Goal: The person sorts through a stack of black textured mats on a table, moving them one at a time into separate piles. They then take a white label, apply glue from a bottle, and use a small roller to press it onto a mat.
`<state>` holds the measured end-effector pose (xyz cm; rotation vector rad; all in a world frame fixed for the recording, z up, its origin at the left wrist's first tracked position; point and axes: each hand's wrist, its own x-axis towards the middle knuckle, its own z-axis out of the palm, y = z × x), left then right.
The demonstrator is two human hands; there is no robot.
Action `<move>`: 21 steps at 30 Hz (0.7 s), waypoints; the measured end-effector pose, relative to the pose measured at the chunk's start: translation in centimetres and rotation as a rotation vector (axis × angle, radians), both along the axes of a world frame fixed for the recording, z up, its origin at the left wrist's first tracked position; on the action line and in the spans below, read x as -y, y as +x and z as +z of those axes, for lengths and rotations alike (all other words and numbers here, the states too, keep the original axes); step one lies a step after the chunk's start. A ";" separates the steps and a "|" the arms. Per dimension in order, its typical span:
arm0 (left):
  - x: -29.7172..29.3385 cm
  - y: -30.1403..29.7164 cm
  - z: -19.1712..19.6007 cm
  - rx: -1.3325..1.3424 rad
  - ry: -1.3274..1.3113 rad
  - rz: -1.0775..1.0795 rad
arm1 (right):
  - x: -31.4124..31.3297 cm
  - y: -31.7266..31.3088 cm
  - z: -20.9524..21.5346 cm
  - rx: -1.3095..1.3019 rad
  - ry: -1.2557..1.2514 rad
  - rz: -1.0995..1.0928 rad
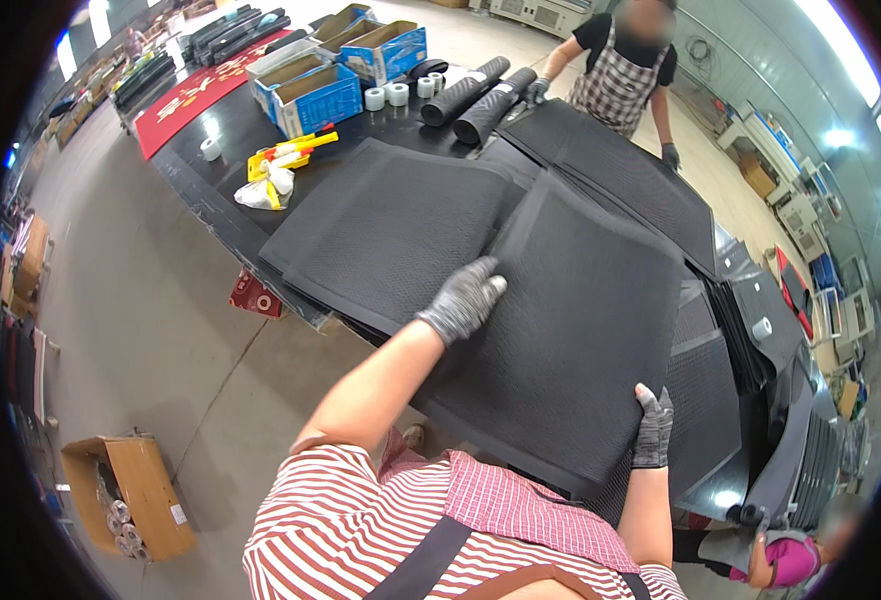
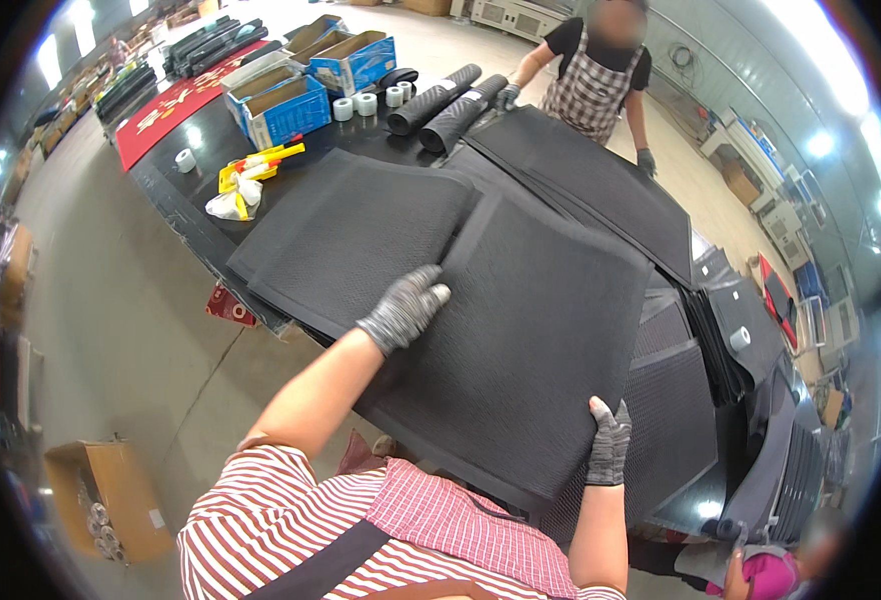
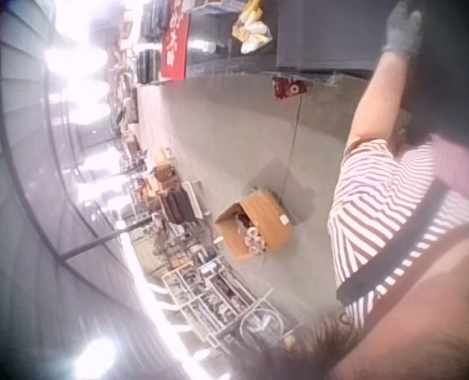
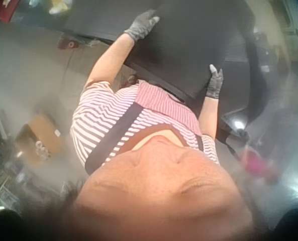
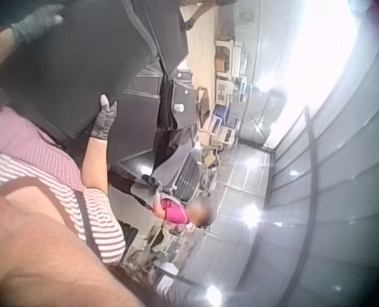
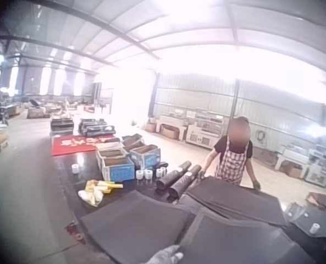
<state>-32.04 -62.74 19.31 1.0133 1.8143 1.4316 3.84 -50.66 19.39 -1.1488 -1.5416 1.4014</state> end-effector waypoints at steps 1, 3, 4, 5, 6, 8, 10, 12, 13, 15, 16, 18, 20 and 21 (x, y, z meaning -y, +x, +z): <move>0.7 -2.5 1.2 -0.061 -0.001 0.038 | 0.2 -2.5 1.0 -0.027 0.010 0.028; 2.2 -7.6 4.1 -0.151 0.036 0.116 | 1.0 -8.3 3.7 -0.079 0.035 0.074; 2.9 -10.6 4.5 -0.221 0.038 0.142 | 1.7 -11.5 4.9 -0.140 0.022 0.099; 3.6 -12.9 5.7 -0.258 0.017 0.201 | 2.5 -14.8 5.8 -0.199 0.006 0.121; 4.4 -15.5 6.2 -0.273 -0.047 0.212 | 3.1 -17.4 6.2 -0.260 -0.012 0.149; 4.4 -19.6 6.1 -0.292 -0.183 0.217 | 2.8 -20.7 4.8 -0.204 -0.115 0.168; 4.1 -23.8 2.0 -0.362 -0.286 0.221 | 1.8 -23.7 1.3 -0.125 -0.186 0.207; 2.9 -27.2 -5.5 -0.330 -0.462 0.184 | 0.4 -25.9 -4.7 0.079 -0.209 0.221; 2.1 -27.6 -9.3 -0.456 -0.672 0.131 | -0.2 -26.6 -8.0 0.232 -0.208 0.220; 1.2 -26.2 -13.1 -0.220 -0.728 0.327 | -2.8 -26.1 -15.7 0.627 -0.103 0.239; 1.3 -25.8 -13.2 -0.214 -0.724 0.362 | -2.1 -26.7 -14.5 0.612 -0.180 0.220; 2.1 -25.5 -13.4 -0.172 -0.700 0.390 | -1.3 -27.7 -12.1 0.596 -0.249 0.229; 1.6 -25.0 -11.9 -0.142 -0.694 0.352 | -2.0 -26.8 -14.2 0.674 -0.155 0.143; 1.6 -24.7 -11.4 -0.168 -0.706 0.394 | -1.8 -27.0 -13.9 0.693 -0.162 0.148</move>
